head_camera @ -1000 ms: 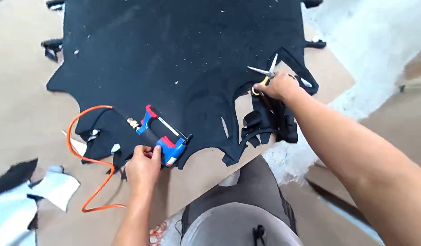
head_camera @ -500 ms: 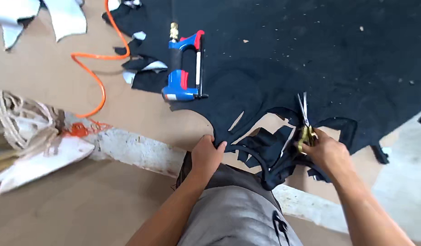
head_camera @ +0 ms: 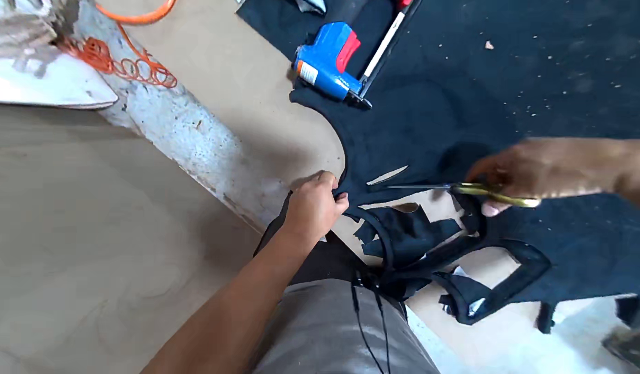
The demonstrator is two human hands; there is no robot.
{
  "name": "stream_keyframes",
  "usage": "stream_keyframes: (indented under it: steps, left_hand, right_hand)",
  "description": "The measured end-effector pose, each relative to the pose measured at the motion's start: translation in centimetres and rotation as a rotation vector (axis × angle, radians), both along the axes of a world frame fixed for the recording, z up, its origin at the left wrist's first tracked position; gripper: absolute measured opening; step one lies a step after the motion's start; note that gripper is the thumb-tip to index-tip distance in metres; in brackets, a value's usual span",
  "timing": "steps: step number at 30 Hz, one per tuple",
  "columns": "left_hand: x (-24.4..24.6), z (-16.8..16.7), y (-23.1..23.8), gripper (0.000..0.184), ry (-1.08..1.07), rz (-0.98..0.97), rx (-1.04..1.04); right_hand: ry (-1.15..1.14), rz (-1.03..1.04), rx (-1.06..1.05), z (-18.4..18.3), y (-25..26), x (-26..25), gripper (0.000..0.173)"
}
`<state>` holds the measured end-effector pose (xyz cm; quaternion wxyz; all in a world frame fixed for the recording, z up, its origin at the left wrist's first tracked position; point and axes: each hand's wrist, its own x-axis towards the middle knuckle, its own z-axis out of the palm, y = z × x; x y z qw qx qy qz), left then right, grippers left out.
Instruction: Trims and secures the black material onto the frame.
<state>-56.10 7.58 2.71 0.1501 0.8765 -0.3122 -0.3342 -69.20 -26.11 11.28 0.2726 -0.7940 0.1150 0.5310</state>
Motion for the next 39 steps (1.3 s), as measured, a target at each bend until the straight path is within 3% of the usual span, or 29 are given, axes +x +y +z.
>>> stream_keyframes:
  steps: [8, 11, 17, 24, 31, 35, 39]
  left_hand:
    - [-1.2, -1.1, 1.0, 0.023, -0.084, 0.073, -0.15]
    - [-1.5, -1.3, 1.4, 0.022, -0.089, 0.069, -0.157]
    - [-1.5, -1.6, 1.5, 0.021, -0.108, 0.074, -0.185]
    - [-1.5, -1.7, 1.7, 0.022, -0.089, 0.059, -0.191]
    - [-1.3, -1.7, 1.9, 0.023, -0.067, 0.042, -0.22]
    - [-1.2, -1.7, 2.0, 0.021, -0.068, 0.045, -0.227]
    - [-1.2, -1.5, 2.0, 0.02, -0.05, 0.047, -0.229]
  right_hand:
    - [-0.036, 0.275, 0.14, -4.8, 1.7, 6.6, 0.046]
    - [-0.073, 0.317, 0.174, -5.5, 2.4, 7.3, 0.04]
    - [-0.186, 0.305, 0.231, -5.2, -3.0, 5.3, 0.056]
    - [-0.163, 0.435, 0.16, -6.9, 1.0, 8.0, 0.037]
    - [-0.108, 0.537, 0.126, -6.3, 2.6, 9.9, 0.039]
    - [-0.228, 0.567, 0.149, -7.0, 2.5, 9.5, 0.03]
    - [-0.253, 0.573, 0.157, -7.2, 2.7, 9.3, 0.031]
